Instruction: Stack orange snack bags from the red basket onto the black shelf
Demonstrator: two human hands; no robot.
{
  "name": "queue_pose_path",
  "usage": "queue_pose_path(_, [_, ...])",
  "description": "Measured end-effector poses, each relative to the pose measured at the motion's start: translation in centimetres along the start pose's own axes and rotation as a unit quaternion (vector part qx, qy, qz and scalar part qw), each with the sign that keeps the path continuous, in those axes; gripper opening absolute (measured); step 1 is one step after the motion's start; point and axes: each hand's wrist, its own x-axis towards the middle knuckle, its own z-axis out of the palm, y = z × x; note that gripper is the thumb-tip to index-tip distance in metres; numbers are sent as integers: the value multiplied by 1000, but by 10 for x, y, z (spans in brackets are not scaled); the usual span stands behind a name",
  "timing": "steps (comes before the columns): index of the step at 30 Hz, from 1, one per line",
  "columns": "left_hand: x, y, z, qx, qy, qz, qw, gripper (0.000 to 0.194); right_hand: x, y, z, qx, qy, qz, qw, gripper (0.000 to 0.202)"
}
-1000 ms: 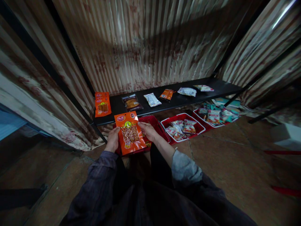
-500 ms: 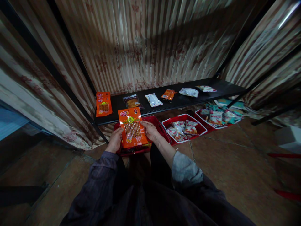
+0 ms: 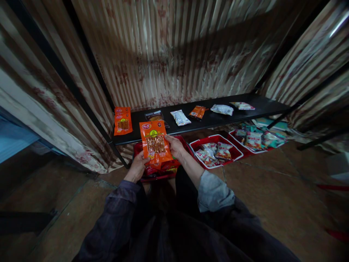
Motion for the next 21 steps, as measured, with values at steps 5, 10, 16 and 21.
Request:
queue_pose_path(5, [5,4,-6,-4,38,14,999,43,-10,1,-2,-37,-69,6,997,19])
queue_pose_path(10, [10,11,-9,-11,59,34,998,46,-21,10,-9,-96,-138,33,985,32])
queue_pose_path(16, [13,13,-10,-20,79,45,996,46,-20,14,-10,-107,-158,41,981,37])
queue_pose_path(21, [14,13,-13,-21,78,32,996,43,-21,14,-7,-104,-144,40,983,38])
